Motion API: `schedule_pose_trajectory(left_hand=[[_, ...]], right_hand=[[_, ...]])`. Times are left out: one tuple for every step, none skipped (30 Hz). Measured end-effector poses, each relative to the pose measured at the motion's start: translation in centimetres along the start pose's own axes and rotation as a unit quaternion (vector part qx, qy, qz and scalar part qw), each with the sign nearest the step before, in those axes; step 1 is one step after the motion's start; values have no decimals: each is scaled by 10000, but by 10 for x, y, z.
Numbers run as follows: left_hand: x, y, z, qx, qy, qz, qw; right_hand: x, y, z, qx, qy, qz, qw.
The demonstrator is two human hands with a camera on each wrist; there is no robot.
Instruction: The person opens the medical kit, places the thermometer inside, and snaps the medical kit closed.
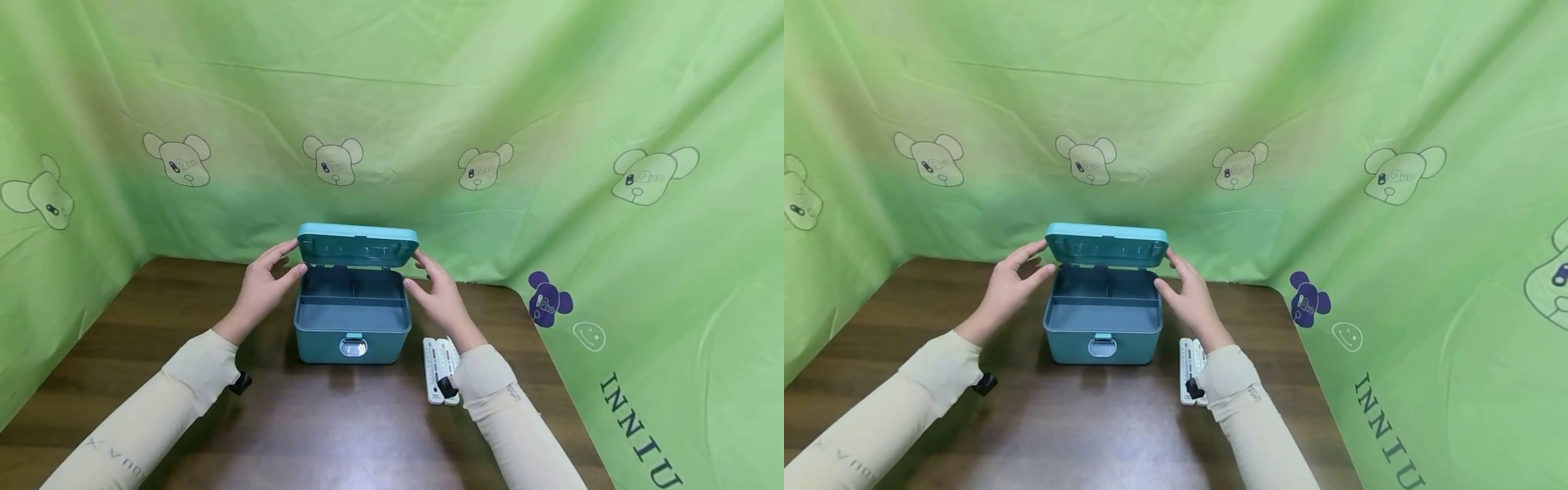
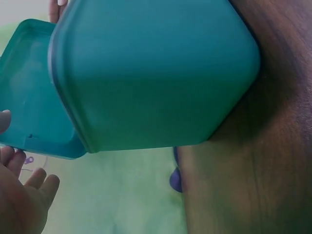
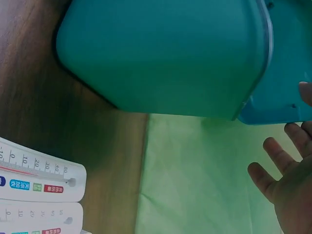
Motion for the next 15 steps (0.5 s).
schedule_pose_trajectory(left_hand=[[-1, -2, -1, -35, 9, -50, 10000], [-3, -4, -2, -76, 19, -116, 9999], [-5, -6, -2, -126, 40, -190, 9997], [-7, -8, -3, -187, 60, -277, 9994], [-8, -10, -3, -247, 92, -354, 9990], [-11, -12, -3, -294, 137, -432, 9985], [-13, -13, -3, -338, 178, -523, 9979], [-16, -15, -3, -376, 217, -619, 9971], [-18, -16, -3, -425, 254, -685, 9964], [-21, -17, -3, -467, 286, -753, 9957], [-23, -18, -2, -510, 307, -813, 9949], [-26, -19, -3, -551, 319, -862, 9942], [-28, -20, -3, -602, 333, -904, 9935], [-30, -21, -3, -653, 350, -915, 9930], [-32, -22, -4, -706, 366, -911, 9927]], right_hand=[[3, -2, 0, -33, -30, 14, 10000], [5, -3, -1, -59, -49, 28, 10000], [7, -4, -1, -81, -63, 38, 9999], [9, -6, -1, -93, -89, 40, 9999], [11, -7, -2, -108, -115, 44, 9999], [13, -9, -2, -132, -137, 57, 9998], [14, -10, -2, -157, -144, 75, 9997], [16, -12, -3, -185, -164, 95, 9996], [18, -14, -3, -220, -185, 130, 9995], [20, -16, -3, -249, -220, 162, 9993], [22, -18, -2, -278, -263, 196, 9991], [23, -19, -2, -301, -287, 224, 9989], [24, -20, -2, -316, -300, 237, 9988], [26, -21, -2, -325, -331, 233, 9987], [26, -22, -2, -326, -338, 231, 9986]])
Point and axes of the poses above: each hand's wrist, its own z-axis away from the middle knuckle, its own y-axis out of the back of the hand, x = y × z, the point moved 10 cm from there along -z, towards the middle knuckle, and after that the axes turned 11 degrees about y, right-handed, at the moved point
